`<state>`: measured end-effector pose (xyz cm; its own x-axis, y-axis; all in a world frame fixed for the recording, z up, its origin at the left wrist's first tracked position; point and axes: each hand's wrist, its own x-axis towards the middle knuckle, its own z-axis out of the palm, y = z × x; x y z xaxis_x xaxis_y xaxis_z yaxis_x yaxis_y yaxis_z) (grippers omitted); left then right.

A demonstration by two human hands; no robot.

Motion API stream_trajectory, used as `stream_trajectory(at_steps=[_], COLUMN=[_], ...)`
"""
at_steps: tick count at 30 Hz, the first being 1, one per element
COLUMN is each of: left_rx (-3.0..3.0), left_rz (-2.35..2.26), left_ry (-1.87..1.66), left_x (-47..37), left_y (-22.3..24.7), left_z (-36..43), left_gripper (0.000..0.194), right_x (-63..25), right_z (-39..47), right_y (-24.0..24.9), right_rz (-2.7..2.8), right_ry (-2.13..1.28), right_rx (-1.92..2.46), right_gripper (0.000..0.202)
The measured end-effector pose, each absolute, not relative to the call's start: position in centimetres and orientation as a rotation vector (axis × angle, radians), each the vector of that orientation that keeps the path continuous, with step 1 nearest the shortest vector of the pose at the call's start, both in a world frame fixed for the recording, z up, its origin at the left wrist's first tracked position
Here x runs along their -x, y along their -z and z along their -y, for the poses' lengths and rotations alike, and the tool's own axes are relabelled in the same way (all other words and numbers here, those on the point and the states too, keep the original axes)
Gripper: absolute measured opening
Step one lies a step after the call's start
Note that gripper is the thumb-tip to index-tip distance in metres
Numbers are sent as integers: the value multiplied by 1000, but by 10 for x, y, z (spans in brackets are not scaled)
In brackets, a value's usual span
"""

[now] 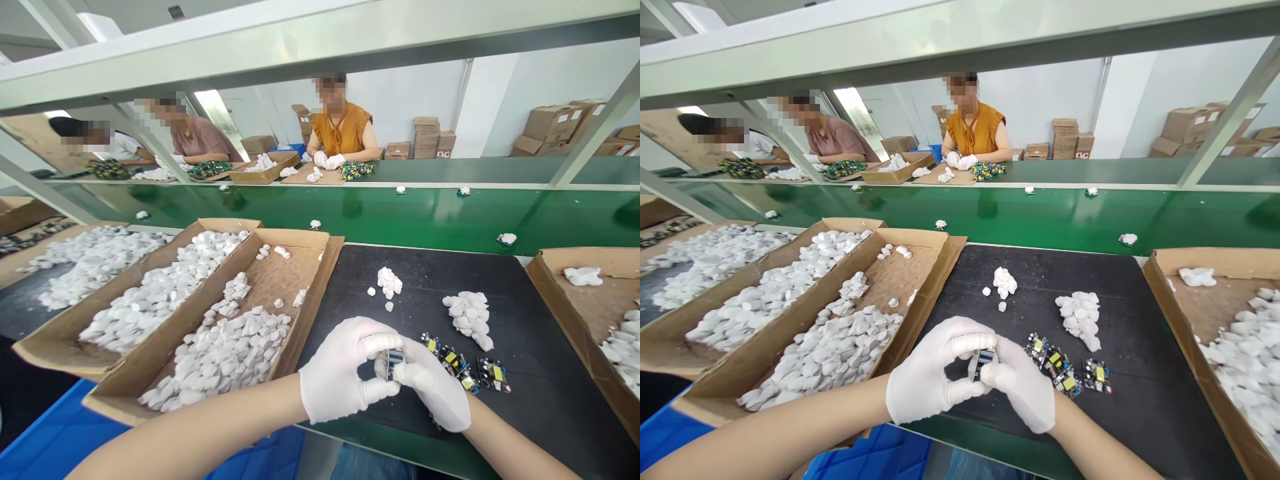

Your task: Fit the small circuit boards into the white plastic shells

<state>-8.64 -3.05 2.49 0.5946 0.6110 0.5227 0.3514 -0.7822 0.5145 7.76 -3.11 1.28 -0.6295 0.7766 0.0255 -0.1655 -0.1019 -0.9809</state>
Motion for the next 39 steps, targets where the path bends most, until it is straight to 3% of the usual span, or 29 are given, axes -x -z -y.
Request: stream_trajectory(at_steps=[14,18,23,28,32,39], left_rx=[-2308,-2336,-2315,-2383,-2498,-2561], left_rz=[-812,-800,-802,-982,-880,-845], left_ry=[-1045,-1040,-996,-1027,-1179,-1163], left_x=[90,90,91,90,89,87], left_y=[-18,-16,-12,-10,-18,-28], left_z=[27,27,25,27,26,27], left_gripper=[37,40,40,69,45,41], right_x=[-74,-76,-74,-70,-70,-71], right_z=[36,35,34,35,39,40], right_y=[-11,-16,-14,-8,-9,-14], right_rz=[1083,1225,1275,1029,972,1290], right_ry=[-2049,-1972,-1863,-1894,-1983,-1741], right_rx=[626,760,836,734,624,792], right_gripper=[19,9,12,26,27,35])
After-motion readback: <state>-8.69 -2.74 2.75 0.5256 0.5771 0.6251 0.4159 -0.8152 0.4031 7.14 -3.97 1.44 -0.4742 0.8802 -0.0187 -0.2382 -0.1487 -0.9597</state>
